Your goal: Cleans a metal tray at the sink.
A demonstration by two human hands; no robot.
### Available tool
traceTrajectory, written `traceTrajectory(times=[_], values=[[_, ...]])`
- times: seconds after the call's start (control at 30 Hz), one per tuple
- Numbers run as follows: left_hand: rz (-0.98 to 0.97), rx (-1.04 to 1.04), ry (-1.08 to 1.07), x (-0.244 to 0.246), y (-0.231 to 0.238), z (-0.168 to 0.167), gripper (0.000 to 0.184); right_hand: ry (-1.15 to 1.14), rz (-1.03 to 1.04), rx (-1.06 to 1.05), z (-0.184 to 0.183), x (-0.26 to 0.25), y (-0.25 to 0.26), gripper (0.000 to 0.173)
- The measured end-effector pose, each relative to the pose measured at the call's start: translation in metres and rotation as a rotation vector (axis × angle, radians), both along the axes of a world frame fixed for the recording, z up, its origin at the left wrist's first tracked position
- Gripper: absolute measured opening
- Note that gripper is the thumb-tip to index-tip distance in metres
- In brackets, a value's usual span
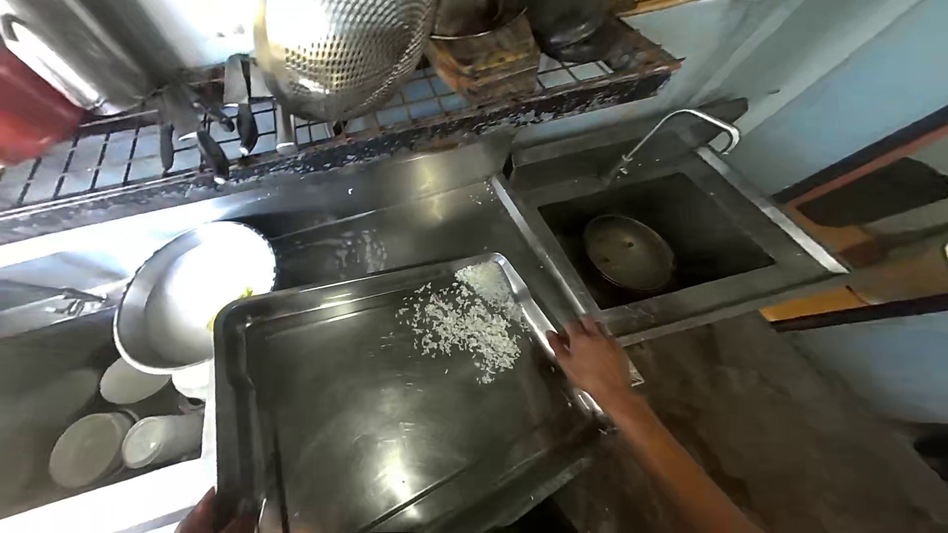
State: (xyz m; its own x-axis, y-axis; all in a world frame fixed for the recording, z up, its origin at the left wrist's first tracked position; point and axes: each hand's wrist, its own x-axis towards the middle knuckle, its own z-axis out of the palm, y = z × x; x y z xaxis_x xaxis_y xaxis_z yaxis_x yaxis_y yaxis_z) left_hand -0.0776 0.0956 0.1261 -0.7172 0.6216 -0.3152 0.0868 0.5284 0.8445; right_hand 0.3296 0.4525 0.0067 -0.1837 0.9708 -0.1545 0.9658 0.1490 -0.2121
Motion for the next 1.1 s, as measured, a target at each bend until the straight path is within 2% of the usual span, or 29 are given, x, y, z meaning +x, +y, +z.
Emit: traceTrajectory(times=[0.1,0.2,0.3,0.37,0.47,0.57,0.63,0.7,0.77,0.87,0.97,1.1], values=[[0.008,-0.005,-0.006,-0.001,-0.003,-0.001,0.024,0.26,0.198,0.111,0.03,-0.074,-0.04,0.063],[-0.006,0.001,-0.001,-0.001,-0.003,-0.003,0.024,0.546,0.587,-0.059,0.051,-0.167,-0.103,0.066],[-0.018,-0.012,0.007,0.002,-0.003,0.0,0.025,0.567,0.827,-0.233,0.032,-0.222,-0.127,0.064],[-0.008,-0.01,-0.01,0.004,-0.004,0.001,0.028,0.502,0.801,-0.129,0.001,-0.225,-0.109,0.063],[0.004,-0.009,-0.023,0.008,-0.007,0.0,0.028,0.443,0.663,-0.058,-0.03,-0.194,-0.049,0.063],[-0.013,-0.024,-0.018,0.008,-0.01,-0.004,0.029,0.335,0.575,-0.079,-0.047,-0.154,0.008,0.063],[-0.016,-0.043,-0.006,0.007,-0.013,-0.005,0.03,0.268,0.54,-0.082,-0.045,-0.139,0.028,0.063],[-0.024,-0.052,0.004,0.005,-0.012,-0.004,0.03,0.263,0.498,-0.026,-0.028,-0.146,0.027,0.062],[-0.022,-0.063,0.007,0.004,-0.01,-0.003,0.03,0.344,0.53,0.025,-0.003,-0.17,-0.003,0.059],[-0.033,-0.088,0.024,0.002,-0.009,-0.002,0.03,0.413,0.67,-0.093,0.02,-0.217,-0.059,0.06],[-0.058,-0.101,0.06,0.001,-0.008,0.001,0.029,0.431,0.726,-0.126,-0.006,-0.237,-0.056,0.061],[-0.066,-0.098,0.079,-0.002,-0.006,0.0,0.028,0.354,0.62,-0.014,-0.038,-0.188,-0.003,0.059]])
